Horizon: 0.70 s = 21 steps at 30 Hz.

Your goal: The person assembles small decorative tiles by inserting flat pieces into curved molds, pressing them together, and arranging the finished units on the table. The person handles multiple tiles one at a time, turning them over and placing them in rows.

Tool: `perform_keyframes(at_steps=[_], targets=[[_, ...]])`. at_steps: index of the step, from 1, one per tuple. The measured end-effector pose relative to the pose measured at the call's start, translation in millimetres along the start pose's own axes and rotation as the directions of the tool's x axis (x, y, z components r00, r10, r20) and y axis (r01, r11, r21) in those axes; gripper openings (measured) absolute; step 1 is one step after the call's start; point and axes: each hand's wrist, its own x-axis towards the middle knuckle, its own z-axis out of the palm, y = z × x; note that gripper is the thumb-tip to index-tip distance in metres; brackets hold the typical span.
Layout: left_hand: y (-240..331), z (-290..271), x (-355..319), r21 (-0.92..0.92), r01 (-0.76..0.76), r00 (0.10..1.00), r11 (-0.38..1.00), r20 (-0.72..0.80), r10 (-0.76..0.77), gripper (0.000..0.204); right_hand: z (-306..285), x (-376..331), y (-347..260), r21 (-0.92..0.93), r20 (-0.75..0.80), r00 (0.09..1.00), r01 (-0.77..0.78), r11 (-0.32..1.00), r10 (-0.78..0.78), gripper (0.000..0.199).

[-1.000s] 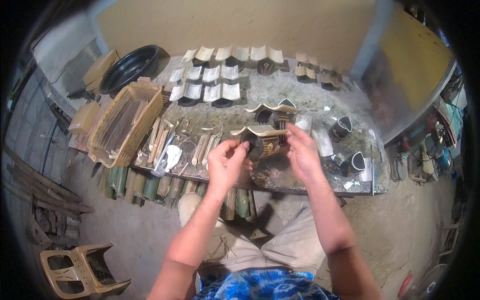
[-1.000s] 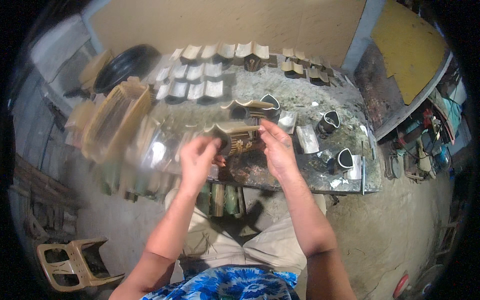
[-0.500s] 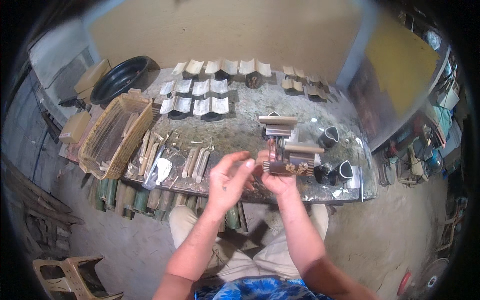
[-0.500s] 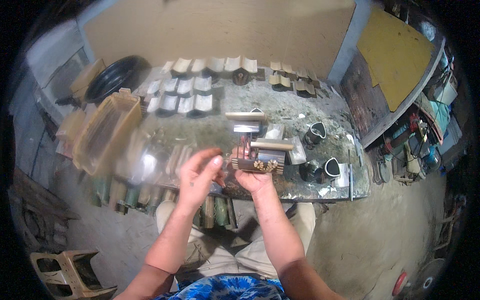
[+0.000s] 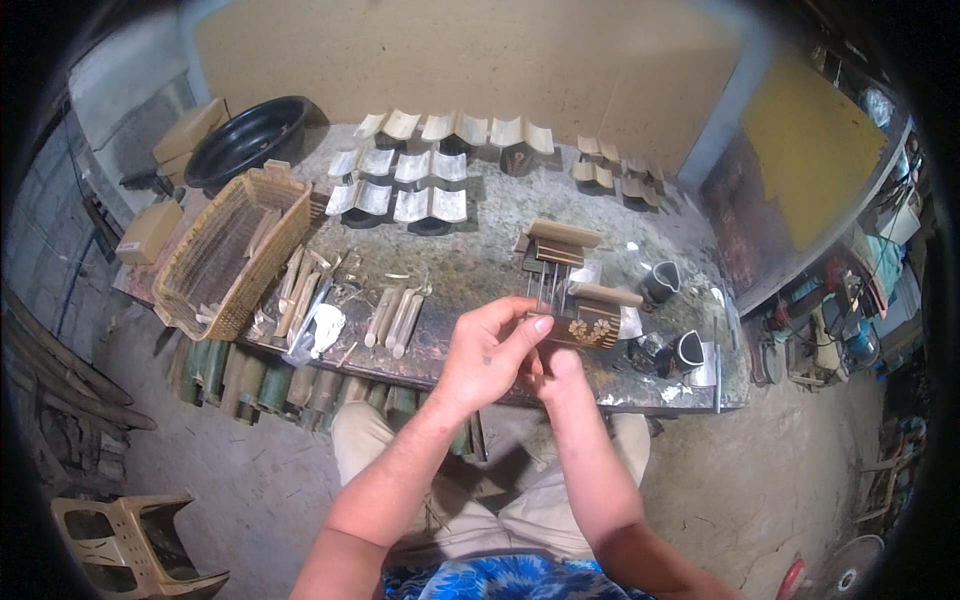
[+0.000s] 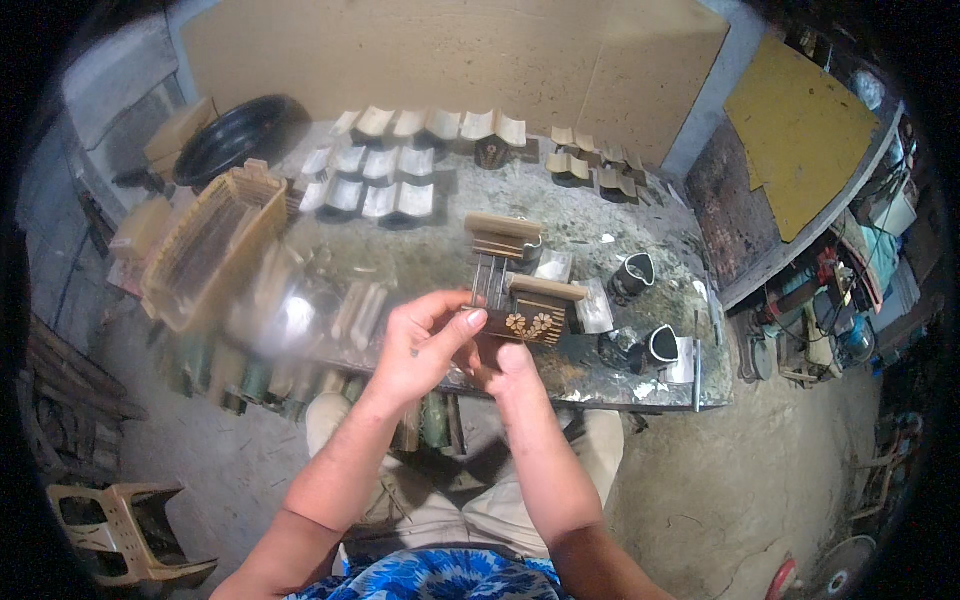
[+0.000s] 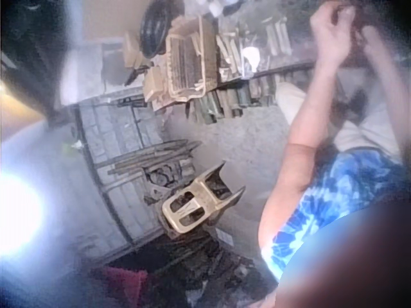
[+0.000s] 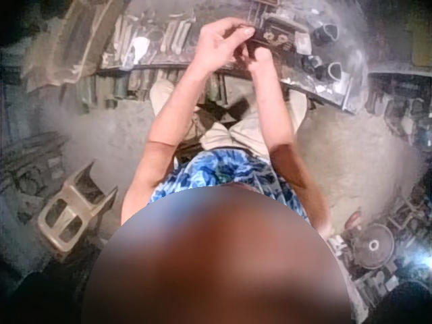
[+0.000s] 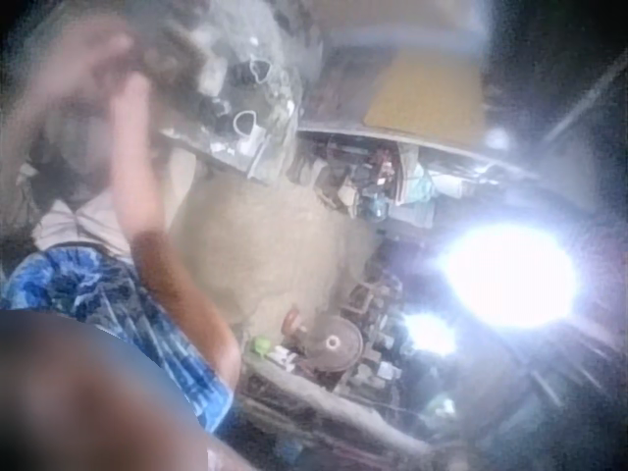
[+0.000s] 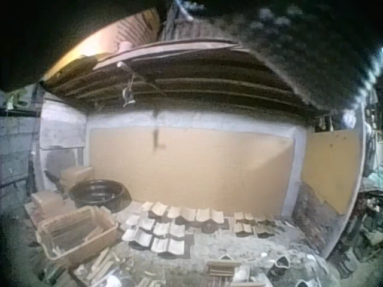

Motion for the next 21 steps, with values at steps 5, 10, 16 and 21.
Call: perform_keyframes(at_steps=[5,10,16,21], targets=[[4.7,-19.5,1.0,0.093,-0.035,0.997,0.995,-0.06,0.041,0.026,-1.3,-20.3,7.7,-0.326,-0.346,0.902,0.143,0.935,-0.258,0.023],[0.4,-35.0,0.9,0.111,-0.047,0.991,0.993,-0.123,0.06,0.025,12.1,-38.1,-2.5,-0.385,-0.175,0.908,0.292,0.875,-0.38,0.028],[-4.1,-47.0,-2.0,0.065,-0.088,0.984,0.994,-0.15,0.097,0.026,25.6,-30.6,3.1,-0.395,-0.162,0.911,0.294,0.87,-0.38,0.03],[-9.6,-59.1,-3.4,-0.18,-0.038,0.995,0.983,-0.095,0.021,0.024,29.6,-30.5,3.0,-0.31,-0.087,0.959,0.23,0.923,-0.268,0.032]])
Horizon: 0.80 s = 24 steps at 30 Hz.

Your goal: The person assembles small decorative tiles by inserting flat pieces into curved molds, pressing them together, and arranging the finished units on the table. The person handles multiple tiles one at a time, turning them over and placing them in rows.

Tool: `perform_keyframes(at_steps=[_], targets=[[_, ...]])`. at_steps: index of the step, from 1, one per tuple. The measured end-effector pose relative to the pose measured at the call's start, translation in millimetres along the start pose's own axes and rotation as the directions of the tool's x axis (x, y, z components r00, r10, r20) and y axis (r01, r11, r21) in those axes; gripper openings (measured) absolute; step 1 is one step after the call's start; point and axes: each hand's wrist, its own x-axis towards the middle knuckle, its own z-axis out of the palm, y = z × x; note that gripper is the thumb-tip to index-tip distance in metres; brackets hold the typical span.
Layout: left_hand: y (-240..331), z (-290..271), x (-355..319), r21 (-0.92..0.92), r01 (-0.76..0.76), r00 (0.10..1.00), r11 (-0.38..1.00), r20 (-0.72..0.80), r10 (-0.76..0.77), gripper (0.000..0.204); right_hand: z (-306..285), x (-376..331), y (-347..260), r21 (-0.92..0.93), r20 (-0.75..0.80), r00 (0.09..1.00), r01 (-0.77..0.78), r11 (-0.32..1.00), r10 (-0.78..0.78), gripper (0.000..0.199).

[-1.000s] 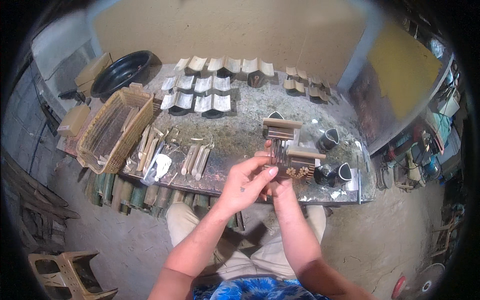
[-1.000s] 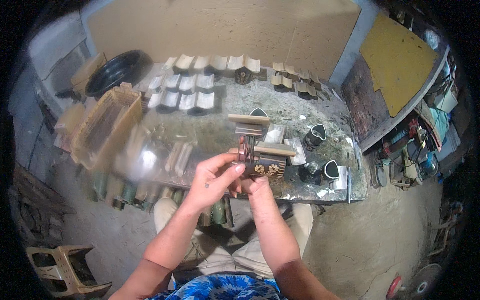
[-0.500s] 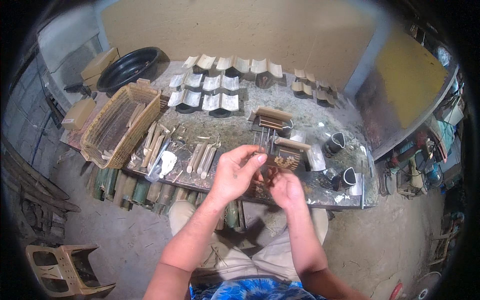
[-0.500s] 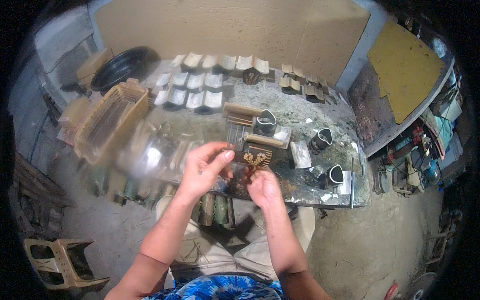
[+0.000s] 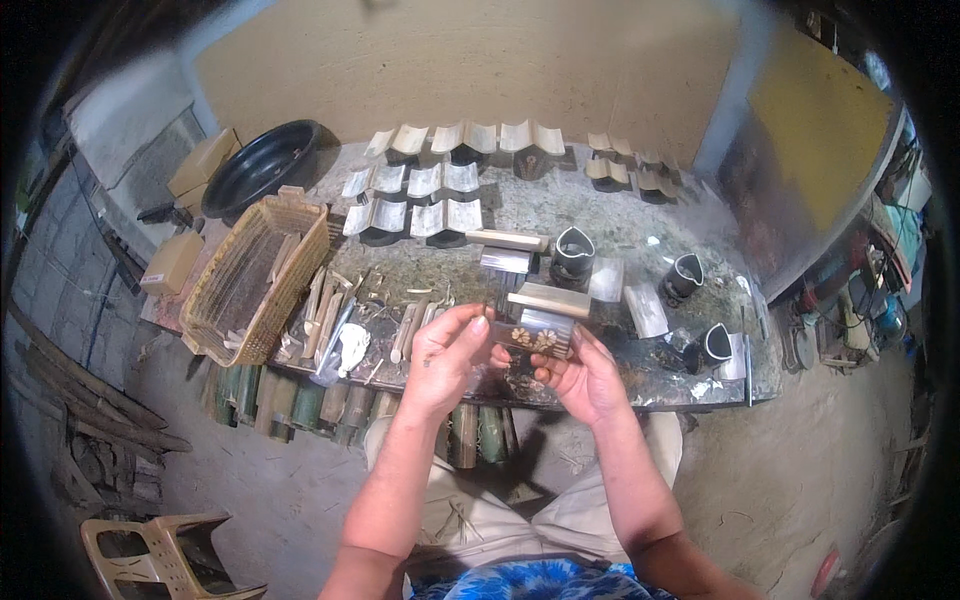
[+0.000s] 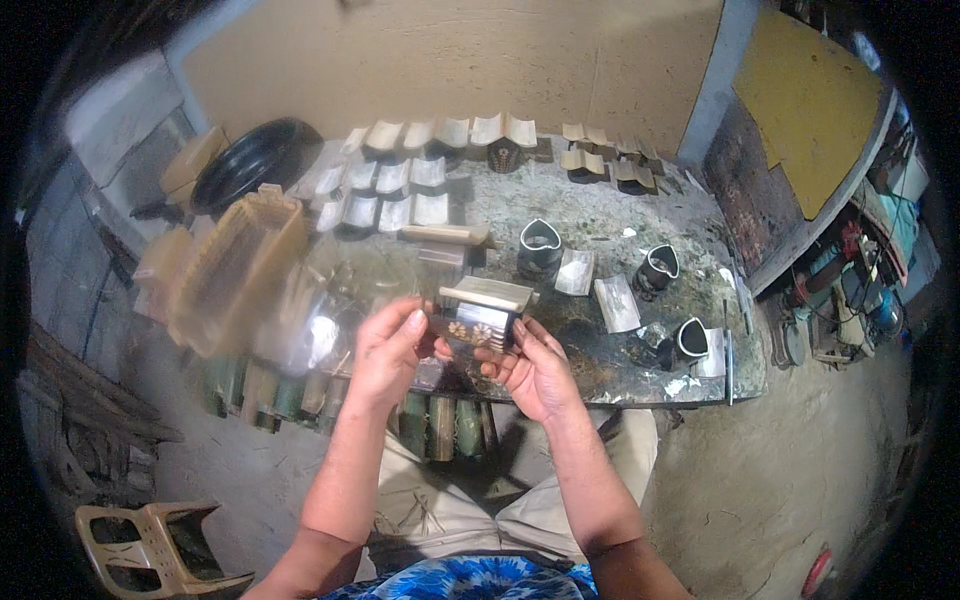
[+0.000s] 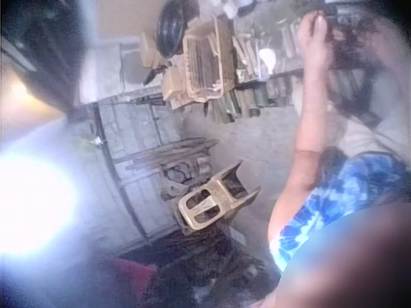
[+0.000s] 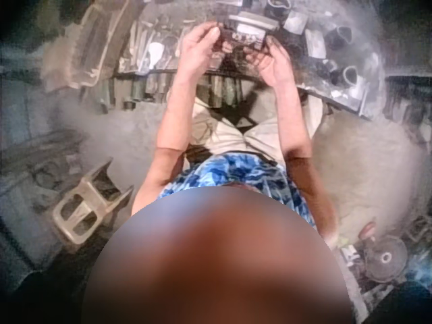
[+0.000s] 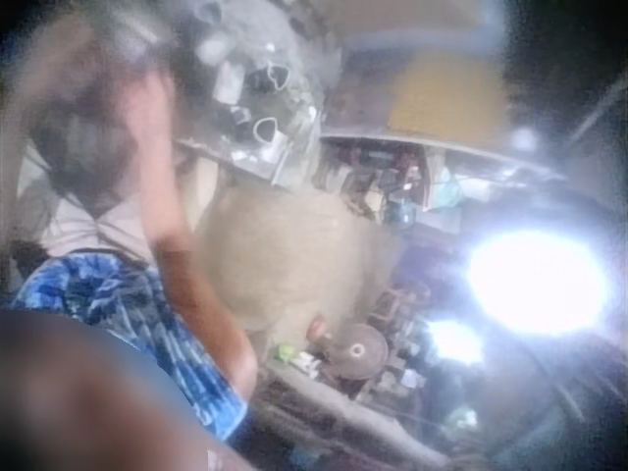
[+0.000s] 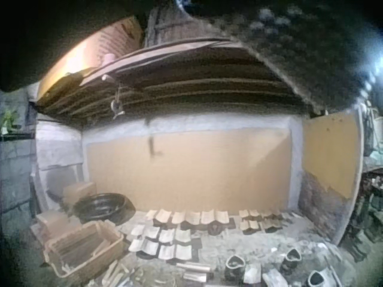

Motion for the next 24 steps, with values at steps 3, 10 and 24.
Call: perform_keyframes(at_steps=[3,10,24], targets=[[-3.0,-5.2,1.4,-0.115,0.028,0.999,0.993,0.025,-0.025,0.023,0.9,-2.6,-2.9,0.044,0.062,0.996,-0.063,0.997,0.061,0.036],[-8.8,-8.8,3.1,-0.258,0.045,0.993,0.965,0.119,-0.015,0.021,-0.3,1.6,-0.6,0.173,0.193,0.971,-0.177,0.969,0.143,0.056],[-17.2,-19.5,1.4,0.1,0.089,0.996,0.991,0.016,-0.091,0.036,9.4,-13.7,-14.1,-0.603,0.114,0.992,0.119,0.789,-0.062,0.095]])
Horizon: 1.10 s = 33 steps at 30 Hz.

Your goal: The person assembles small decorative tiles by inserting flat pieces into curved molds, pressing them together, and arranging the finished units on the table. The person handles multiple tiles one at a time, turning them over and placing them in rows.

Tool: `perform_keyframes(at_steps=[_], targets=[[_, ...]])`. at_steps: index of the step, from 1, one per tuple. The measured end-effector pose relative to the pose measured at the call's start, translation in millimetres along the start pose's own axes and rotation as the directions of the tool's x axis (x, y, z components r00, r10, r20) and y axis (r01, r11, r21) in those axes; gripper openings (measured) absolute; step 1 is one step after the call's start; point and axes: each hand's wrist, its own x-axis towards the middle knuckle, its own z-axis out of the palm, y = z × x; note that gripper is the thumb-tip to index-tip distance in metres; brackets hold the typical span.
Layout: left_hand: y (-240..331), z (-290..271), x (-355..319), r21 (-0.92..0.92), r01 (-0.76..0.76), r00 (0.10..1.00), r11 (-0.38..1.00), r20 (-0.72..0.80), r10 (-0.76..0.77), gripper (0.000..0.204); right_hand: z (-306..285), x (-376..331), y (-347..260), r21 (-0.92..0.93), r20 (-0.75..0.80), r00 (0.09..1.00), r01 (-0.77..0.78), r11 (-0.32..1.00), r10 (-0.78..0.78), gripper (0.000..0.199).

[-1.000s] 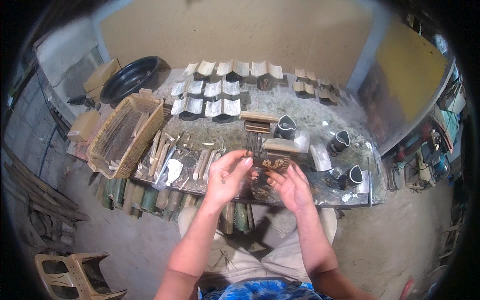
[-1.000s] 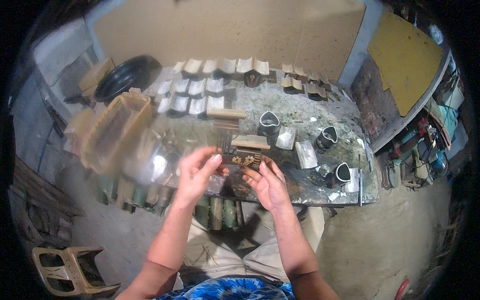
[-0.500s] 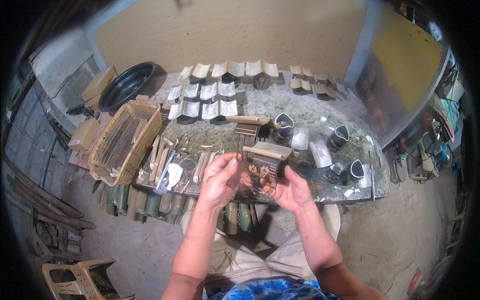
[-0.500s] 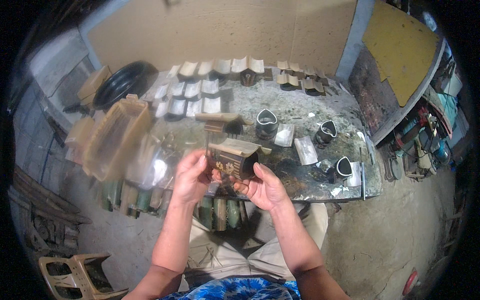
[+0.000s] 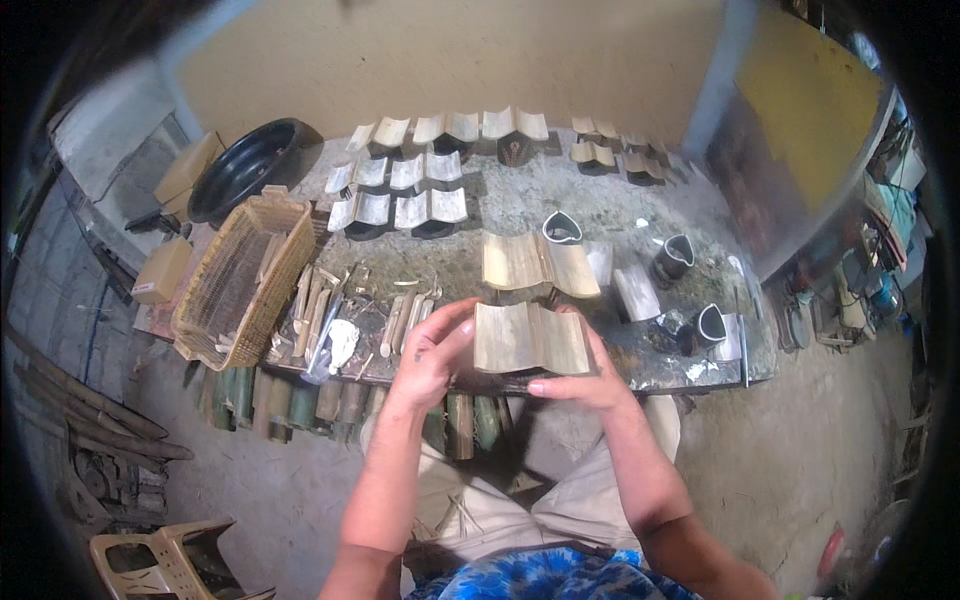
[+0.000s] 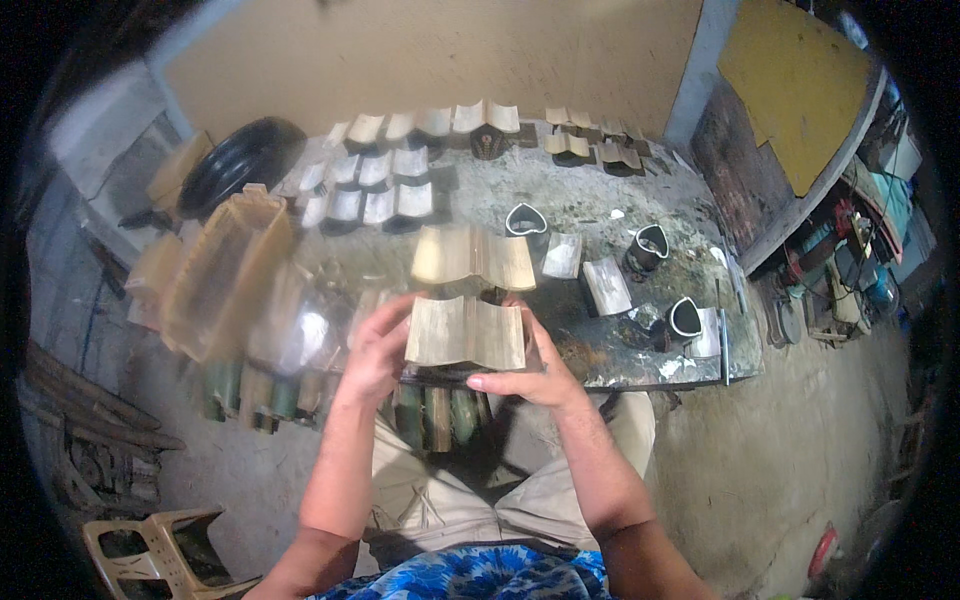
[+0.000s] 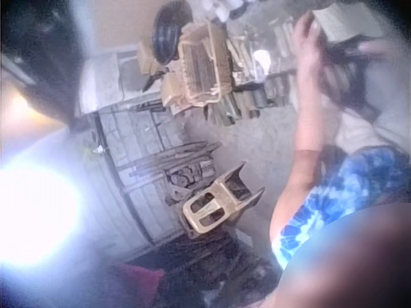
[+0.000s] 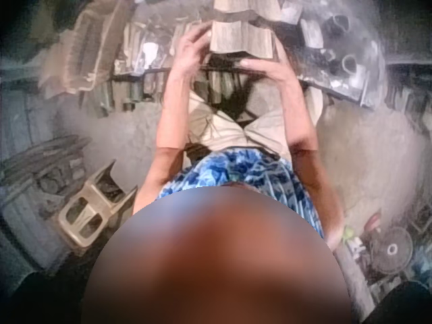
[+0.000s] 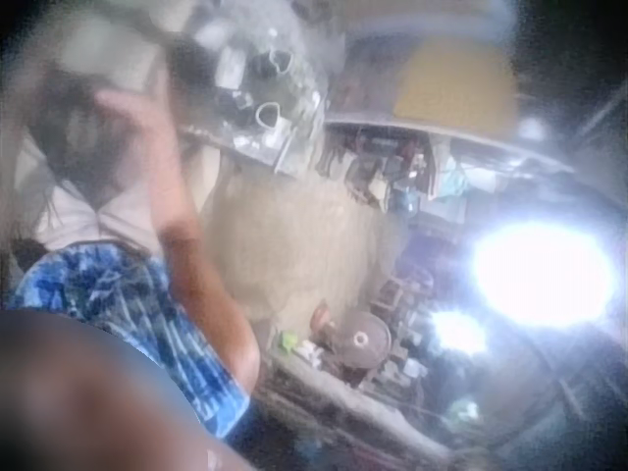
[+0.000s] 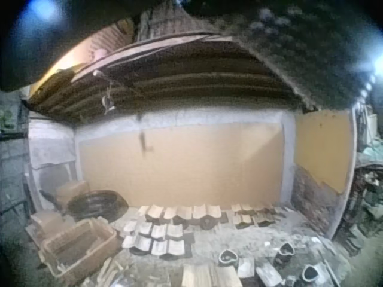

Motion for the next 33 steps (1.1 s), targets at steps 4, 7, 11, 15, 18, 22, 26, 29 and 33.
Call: perform_keyframes(at_steps=[4,7,11,15,18,22,26,29,33], targets=[[-2.8,-14.2,-5.5,0.025,0.154,0.988,0.988,-0.014,-0.153,0.034,-6.3,-2.9,3.3,-0.194,-0.049,0.996,0.069,0.979,-0.08,0.098],[-4.8,-16.7,-16.1,0.046,0.158,0.983,0.986,0.085,-0.161,0.034,-6.9,-2.7,7.0,-0.222,-0.094,0.992,0.063,0.973,-0.085,0.097],[-16.1,3.3,-32.7,0.061,0.135,0.981,0.989,0.132,-0.142,0.028,-7.5,2.0,17.9,-0.28,-0.137,0.98,0.099,0.955,-0.142,0.095],[-27.3,22.3,-30.7,0.217,0.061,0.998,0.974,-0.033,-0.055,0.019,-3.6,7.7,33.9,-0.29,-0.163,0.97,0.128,0.948,-0.181,0.098],[-32.2,27.4,-23.8,0.195,0.043,0.988,0.98,-0.155,-0.013,0.017,-1.2,8.2,34.2,-0.337,-0.137,0.97,0.146,0.93,-0.202,0.101],[-34.2,22.4,-23.5,0.128,-0.01,0.97,0.992,-0.239,0.041,0.016,-16.2,0.3,6.6,-0.228,-0.049,0.999,-0.017,0.974,0.006,0.101],[-36.7,18.2,-26.1,0.149,-0.052,0.958,0.988,-0.271,0.091,0.017,-30.3,6.1,-15.7,-0.042,-0.125,0.992,-0.015,0.999,0.01,0.085],[-41.5,22.5,-28.6,0.182,-0.066,0.963,0.981,-0.247,0.111,0.017,-26.0,18.5,-19.1,-0.012,-0.137,0.986,0.091,0.996,-0.091,0.073],[-50.7,30.0,-31.6,0.196,-0.088,0.958,0.977,-0.252,0.137,0.015,-12.0,24.3,-20.4,-0.088,-0.203,0.974,0.084,0.992,-0.101,0.059]])
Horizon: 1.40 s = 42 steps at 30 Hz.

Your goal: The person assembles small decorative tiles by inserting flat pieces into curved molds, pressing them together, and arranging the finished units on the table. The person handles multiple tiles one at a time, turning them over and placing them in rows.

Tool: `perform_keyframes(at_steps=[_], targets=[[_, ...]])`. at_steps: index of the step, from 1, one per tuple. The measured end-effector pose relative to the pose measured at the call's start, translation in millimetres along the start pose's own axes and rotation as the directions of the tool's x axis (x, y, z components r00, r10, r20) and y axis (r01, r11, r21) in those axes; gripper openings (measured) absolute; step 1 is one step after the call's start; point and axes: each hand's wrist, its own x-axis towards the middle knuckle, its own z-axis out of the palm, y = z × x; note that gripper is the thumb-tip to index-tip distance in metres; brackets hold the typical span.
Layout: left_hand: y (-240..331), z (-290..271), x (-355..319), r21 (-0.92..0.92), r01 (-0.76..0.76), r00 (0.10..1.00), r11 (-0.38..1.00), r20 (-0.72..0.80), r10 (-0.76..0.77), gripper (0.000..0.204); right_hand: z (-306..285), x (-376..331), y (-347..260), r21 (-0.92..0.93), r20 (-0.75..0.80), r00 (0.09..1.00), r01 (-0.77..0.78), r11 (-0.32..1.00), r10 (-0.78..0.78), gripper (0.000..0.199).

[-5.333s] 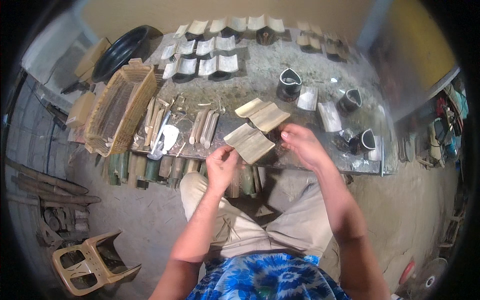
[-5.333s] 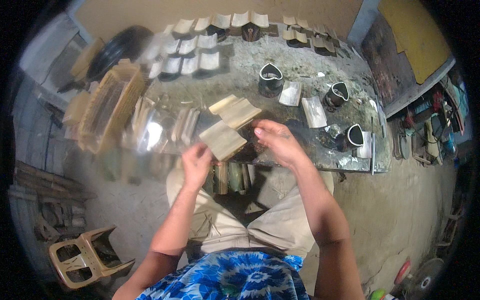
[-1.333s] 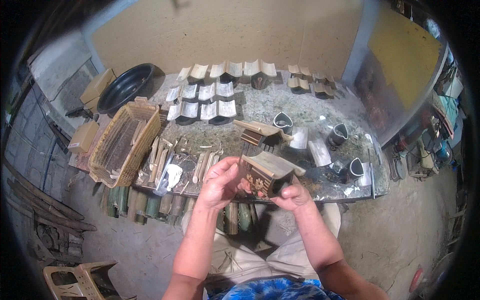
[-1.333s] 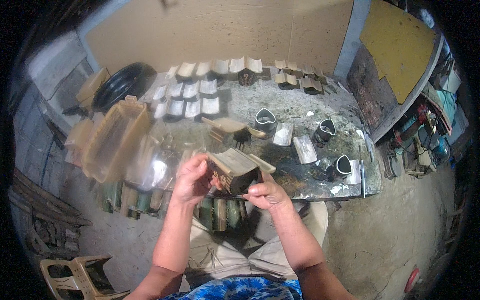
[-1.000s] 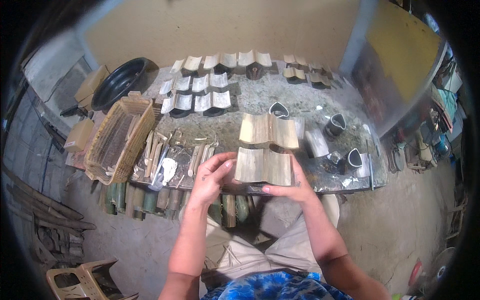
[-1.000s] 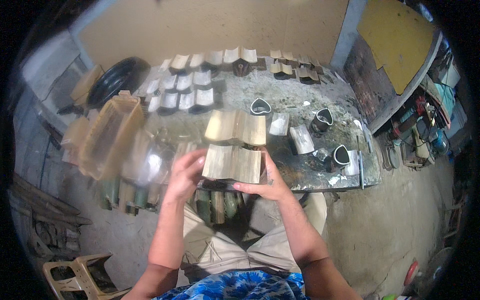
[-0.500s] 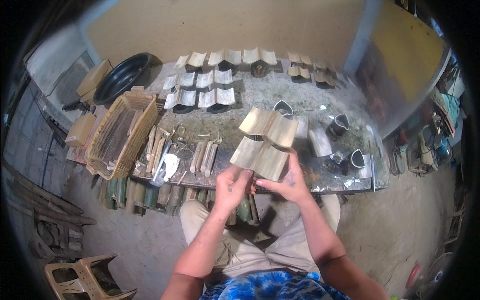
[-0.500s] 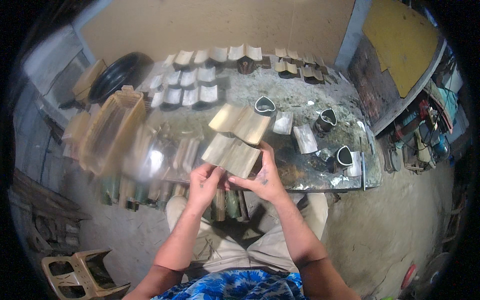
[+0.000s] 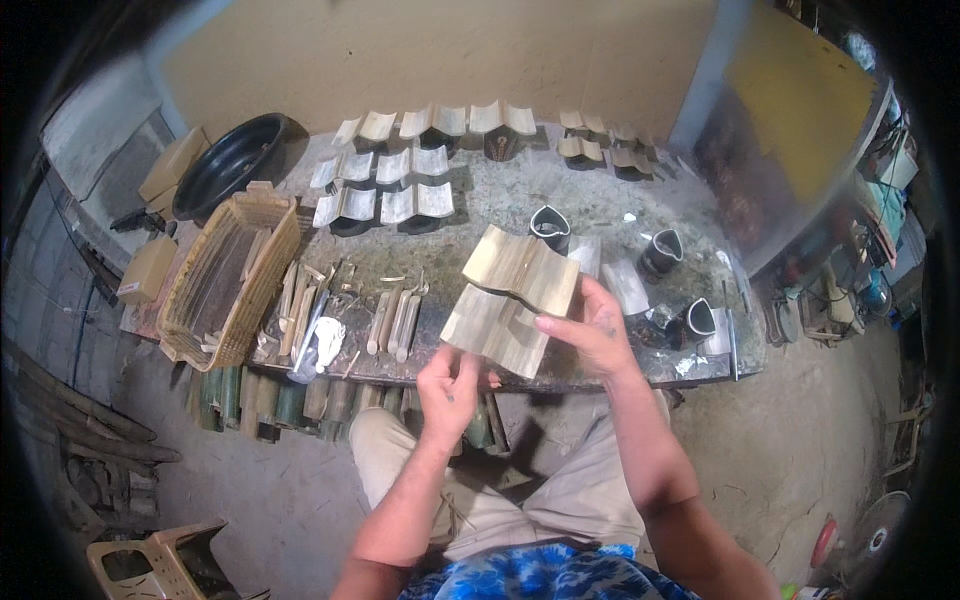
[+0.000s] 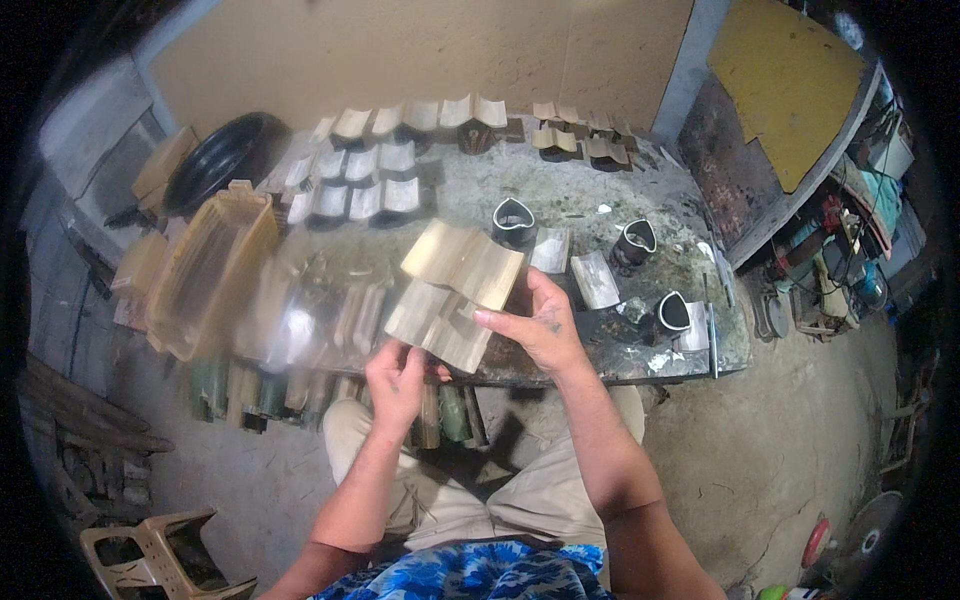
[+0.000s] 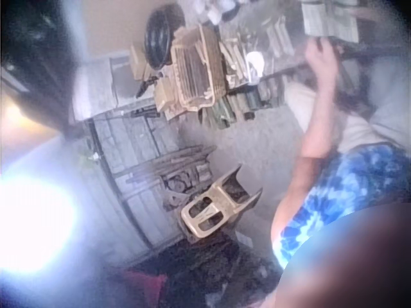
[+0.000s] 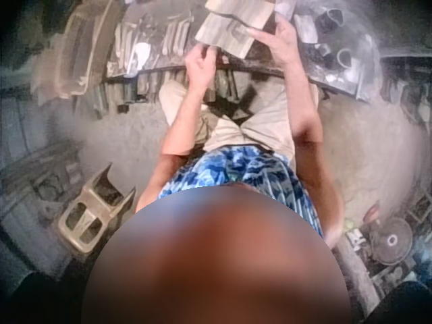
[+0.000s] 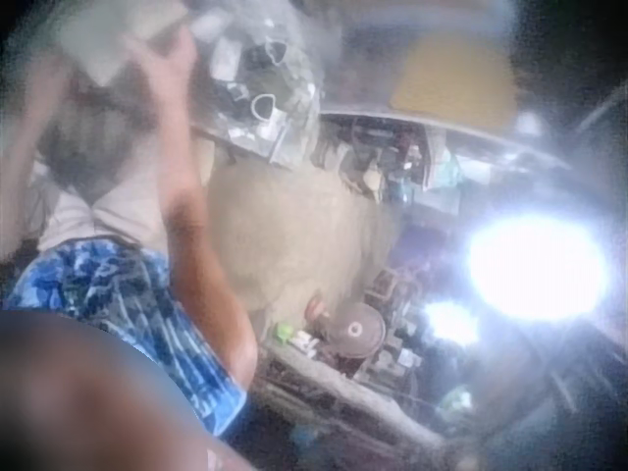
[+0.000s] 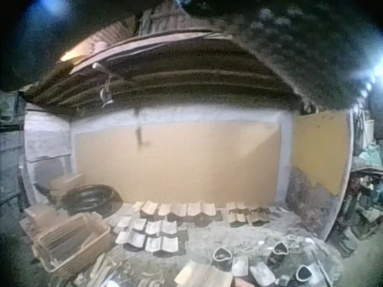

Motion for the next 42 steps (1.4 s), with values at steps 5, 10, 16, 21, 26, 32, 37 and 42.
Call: perform_keyframes(at_steps=[5,10,16,21,26,32,37,42], targets=[[-13.2,9.7,-5.6,-0.093,0.008,0.999,0.996,-0.035,-0.011,0.016,9.3,-0.4,-0.4,-0.054,-0.088,0.996,-0.01,0.999,0.005,0.053],[-13.9,16.3,-6.7,-0.014,-0.059,0.996,0.998,-0.069,0.058,0.013,8.7,4.1,-8.8,-0.096,-0.047,0.999,0.003,0.995,-0.007,0.054],[0.8,32.2,4.2,-0.127,-0.103,0.994,0.987,-0.059,0.096,0.016,2.0,14.6,-31.3,-0.214,-0.004,0.997,0.072,0.974,-0.074,0.059],[4.0,38.4,13.4,-0.054,-0.124,0.984,0.991,0.122,0.129,0.017,-29.4,27.1,-64.9,-0.408,0.044,0.991,0.136,0.903,-0.13,0.058],[-19.2,30.3,23.4,0.289,-0.21,0.975,0.934,0.13,0.179,0.027,-116.0,44.1,-133.2,-0.456,0.01,0.987,0.148,0.878,-0.162,0.059],[-57.7,16.1,39.6,0.63,-0.458,0.881,0.627,0.229,0.413,0.02,-245.7,89.5,-177.8,-0.213,-0.186,0.967,0.131,0.968,-0.172,0.047],[-66.6,15.2,45.4,0.704,-0.316,0.933,0.636,0.108,0.343,0.013,-333.8,123.7,-160.2,-0.245,-0.186,0.978,0.047,0.968,-0.094,0.046],[-66.9,18.6,46.4,0.763,-0.21,0.961,0.612,0.045,0.273,0.015,-406.3,172.6,-120.9,-0.225,-0.122,0.993,-0.022,0.974,-0.005,0.045]])
